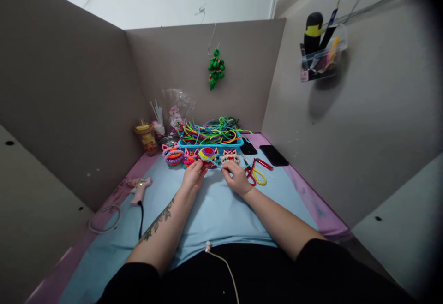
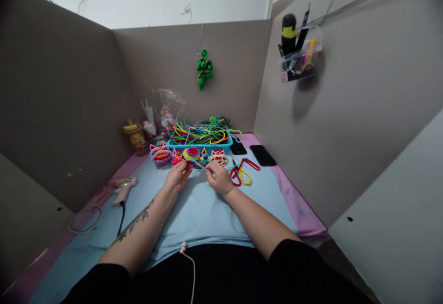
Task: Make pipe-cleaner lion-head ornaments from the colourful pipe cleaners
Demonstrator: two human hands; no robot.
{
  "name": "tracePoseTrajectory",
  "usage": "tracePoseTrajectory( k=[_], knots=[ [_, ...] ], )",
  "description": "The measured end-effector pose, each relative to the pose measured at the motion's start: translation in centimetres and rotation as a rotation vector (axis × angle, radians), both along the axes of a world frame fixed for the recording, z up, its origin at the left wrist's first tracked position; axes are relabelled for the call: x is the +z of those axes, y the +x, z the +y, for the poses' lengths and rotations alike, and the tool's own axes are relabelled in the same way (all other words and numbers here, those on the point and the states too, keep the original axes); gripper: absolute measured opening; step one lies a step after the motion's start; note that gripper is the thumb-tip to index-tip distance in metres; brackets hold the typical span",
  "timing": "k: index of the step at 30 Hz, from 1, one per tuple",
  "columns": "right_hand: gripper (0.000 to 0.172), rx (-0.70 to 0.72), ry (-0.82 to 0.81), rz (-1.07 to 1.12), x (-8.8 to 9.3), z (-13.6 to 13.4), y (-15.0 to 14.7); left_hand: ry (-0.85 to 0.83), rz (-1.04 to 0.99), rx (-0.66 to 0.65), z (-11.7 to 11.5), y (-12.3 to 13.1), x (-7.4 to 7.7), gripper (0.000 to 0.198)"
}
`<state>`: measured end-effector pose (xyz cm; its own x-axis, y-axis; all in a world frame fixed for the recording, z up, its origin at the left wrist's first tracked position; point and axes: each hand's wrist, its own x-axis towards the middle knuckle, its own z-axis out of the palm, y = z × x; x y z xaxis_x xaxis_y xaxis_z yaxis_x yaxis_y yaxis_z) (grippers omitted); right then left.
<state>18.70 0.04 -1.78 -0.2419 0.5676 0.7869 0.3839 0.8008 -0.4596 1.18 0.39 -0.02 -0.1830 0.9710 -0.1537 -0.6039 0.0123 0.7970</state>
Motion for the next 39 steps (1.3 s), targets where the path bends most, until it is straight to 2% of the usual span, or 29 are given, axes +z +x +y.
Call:
tracePoseTrajectory(
  k=[9, 18, 24, 30, 39],
  knots=[
    [0.011, 0.004, -0.094, -0.079, 0.1, -0.2, -0.3, -0.018, 0.048, 0.021, -0.1, -0.3, -0.1, 0.022],
    [0.012, 0.002, -0.123, -0.076, -0.1, -0.2, -0.6, 0.007, 0.028, -0.132, -0.9, 0.2, 0.5, 0.027],
    [0.01, 0.008, -0.174, -0.052, -0.3, 0.3, -0.5, 0.013, 0.014, -0.136, -0.8, 0.2, 0.2, 0.025],
    [0.014, 0.024, -0.25, 0.043, -0.3, 0.2, -1.0, 0.052, 0.113, -0.168, -1.2, 0.7, 0.3, 0.032],
    [0.011, 0.052, -0.395, 0.184, 0.1, -0.1, -1.5, 0.087, 0.178, -0.197, -1.4, 0.9, 0.1, 0.039]
  ],
)
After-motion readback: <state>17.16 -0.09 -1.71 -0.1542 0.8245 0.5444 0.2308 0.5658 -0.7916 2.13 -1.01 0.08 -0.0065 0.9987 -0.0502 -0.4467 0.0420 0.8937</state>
